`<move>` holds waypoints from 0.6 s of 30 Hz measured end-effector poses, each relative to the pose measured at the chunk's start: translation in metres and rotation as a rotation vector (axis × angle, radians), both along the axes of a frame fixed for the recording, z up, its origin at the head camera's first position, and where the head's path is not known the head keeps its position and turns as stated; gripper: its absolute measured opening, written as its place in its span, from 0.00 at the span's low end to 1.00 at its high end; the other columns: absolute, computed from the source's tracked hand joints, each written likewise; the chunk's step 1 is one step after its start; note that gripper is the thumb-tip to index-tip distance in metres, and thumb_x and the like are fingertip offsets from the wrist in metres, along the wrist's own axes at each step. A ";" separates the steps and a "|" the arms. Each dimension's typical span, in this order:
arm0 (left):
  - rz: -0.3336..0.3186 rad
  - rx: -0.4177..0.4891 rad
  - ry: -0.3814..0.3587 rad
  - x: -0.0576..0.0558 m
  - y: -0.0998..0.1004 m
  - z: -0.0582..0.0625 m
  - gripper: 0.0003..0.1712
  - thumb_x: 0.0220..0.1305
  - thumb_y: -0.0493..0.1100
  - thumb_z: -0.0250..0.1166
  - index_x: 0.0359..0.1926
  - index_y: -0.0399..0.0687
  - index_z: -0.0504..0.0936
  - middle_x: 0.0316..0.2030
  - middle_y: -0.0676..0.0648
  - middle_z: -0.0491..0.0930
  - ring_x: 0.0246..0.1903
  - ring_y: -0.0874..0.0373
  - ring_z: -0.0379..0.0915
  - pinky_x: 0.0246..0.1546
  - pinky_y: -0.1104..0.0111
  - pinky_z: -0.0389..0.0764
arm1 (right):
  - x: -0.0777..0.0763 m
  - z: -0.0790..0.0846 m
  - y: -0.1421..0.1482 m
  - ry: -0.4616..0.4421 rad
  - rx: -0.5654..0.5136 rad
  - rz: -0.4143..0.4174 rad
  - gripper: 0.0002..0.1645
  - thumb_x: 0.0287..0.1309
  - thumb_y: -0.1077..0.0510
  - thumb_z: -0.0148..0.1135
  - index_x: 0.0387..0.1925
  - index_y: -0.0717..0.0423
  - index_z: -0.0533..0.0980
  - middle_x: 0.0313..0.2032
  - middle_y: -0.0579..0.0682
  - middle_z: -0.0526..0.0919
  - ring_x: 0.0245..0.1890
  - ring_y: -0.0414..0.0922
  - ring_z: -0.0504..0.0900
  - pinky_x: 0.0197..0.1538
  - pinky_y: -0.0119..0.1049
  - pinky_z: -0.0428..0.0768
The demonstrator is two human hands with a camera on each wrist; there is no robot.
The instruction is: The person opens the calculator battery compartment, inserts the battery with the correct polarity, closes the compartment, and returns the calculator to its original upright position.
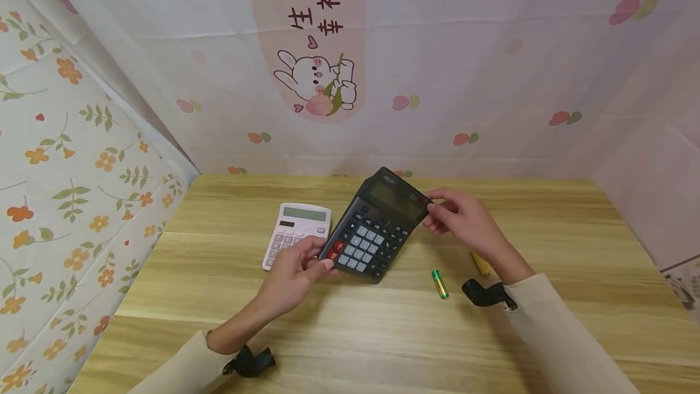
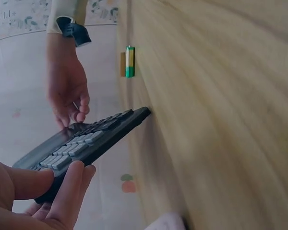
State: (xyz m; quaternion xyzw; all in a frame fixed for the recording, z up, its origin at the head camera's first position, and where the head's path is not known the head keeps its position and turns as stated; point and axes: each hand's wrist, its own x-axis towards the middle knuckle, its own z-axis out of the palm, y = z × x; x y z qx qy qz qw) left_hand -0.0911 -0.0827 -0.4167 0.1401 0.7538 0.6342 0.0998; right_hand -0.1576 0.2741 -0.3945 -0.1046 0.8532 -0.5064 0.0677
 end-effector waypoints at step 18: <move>0.000 -0.286 0.514 -0.004 0.001 0.009 0.17 0.68 0.24 0.71 0.56 0.34 0.85 0.46 0.39 0.92 0.36 0.55 0.89 0.34 0.71 0.86 | 0.007 0.009 -0.003 -0.087 -0.217 0.001 0.35 0.91 0.42 0.42 0.62 0.74 0.73 0.47 0.63 0.89 0.45 0.47 0.91 0.51 0.40 0.90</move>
